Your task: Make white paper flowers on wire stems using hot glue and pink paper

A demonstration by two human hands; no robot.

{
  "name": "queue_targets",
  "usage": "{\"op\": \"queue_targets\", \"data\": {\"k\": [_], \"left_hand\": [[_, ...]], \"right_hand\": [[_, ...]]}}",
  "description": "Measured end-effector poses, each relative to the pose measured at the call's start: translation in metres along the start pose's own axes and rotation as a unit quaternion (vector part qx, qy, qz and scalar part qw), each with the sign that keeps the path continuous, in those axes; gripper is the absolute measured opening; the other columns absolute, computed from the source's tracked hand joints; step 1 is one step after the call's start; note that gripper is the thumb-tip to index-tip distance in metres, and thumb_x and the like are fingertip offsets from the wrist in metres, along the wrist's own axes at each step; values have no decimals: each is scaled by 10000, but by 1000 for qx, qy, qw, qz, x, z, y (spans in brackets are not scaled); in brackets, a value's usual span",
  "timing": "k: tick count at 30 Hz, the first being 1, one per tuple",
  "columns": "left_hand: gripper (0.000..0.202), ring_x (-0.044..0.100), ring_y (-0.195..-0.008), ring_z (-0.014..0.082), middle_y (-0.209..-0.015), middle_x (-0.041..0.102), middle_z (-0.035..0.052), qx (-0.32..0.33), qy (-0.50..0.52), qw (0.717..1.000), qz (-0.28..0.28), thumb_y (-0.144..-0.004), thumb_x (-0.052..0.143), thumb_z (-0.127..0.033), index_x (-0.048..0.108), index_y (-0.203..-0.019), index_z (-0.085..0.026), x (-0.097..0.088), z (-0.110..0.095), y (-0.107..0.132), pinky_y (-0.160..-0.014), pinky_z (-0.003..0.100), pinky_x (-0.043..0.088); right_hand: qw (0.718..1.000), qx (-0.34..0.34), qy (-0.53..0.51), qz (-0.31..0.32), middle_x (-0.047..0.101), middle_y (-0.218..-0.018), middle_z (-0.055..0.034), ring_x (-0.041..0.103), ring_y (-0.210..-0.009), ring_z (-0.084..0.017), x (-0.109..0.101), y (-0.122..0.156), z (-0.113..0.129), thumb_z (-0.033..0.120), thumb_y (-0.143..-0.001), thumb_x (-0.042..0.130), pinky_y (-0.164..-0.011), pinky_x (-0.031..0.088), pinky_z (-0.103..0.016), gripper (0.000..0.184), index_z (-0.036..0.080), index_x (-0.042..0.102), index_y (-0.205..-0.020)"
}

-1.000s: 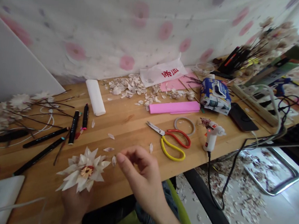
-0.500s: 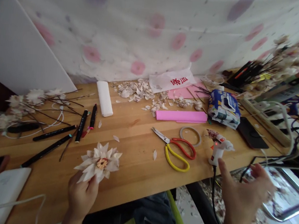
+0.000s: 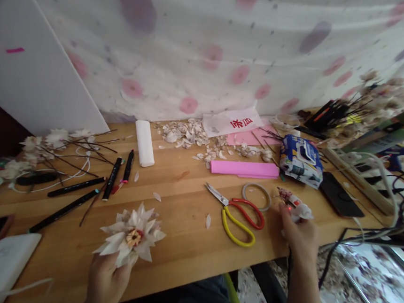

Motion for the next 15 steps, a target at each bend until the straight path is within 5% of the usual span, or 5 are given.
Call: {"op": "queue_targets", "data": {"k": [7, 11, 15], "left_hand": [[336, 795, -824, 248, -903, 822, 60, -14, -12, 1000, -4, -911, 540, -80, 739, -1104, -270, 2, 11, 17, -686, 333, 664], [314, 785, -778, 241, -839, 807, 59, -32, -32, 999, -11, -936, 510, -112, 752, -1089, -240, 4, 20, 31, -657, 338, 655], [286, 775, -716, 230, -769, 796, 46, -20, -41, 999, -18, -918, 517, -113, 760, -980, -250, 4, 23, 35, -617, 314, 638]], "right_hand": [[992, 91, -88, -28, 689, -776, -106, 524, -536, -197, -17, 28, 25, 513, -713, 754, -487, 407, -357, 326, 199, 712, -793], [976, 12, -202, -78, 684, -820, -114, 660, -756, -278, -31, 54, 51, 424, -721, 718, -569, 458, -374, 205, 224, 675, -728], [971, -62, -225, -53, 655, -780, -91, 671, -791, -279, -35, 61, 60, 416, -734, 712, -680, 502, -400, 213, 224, 630, -689]]}}
Point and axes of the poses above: each hand's wrist, its own y-axis away from the middle knuckle, its own x-axis out of the palm, z = x × y, the point moved 2 cm from there along -y, towards the middle knuckle
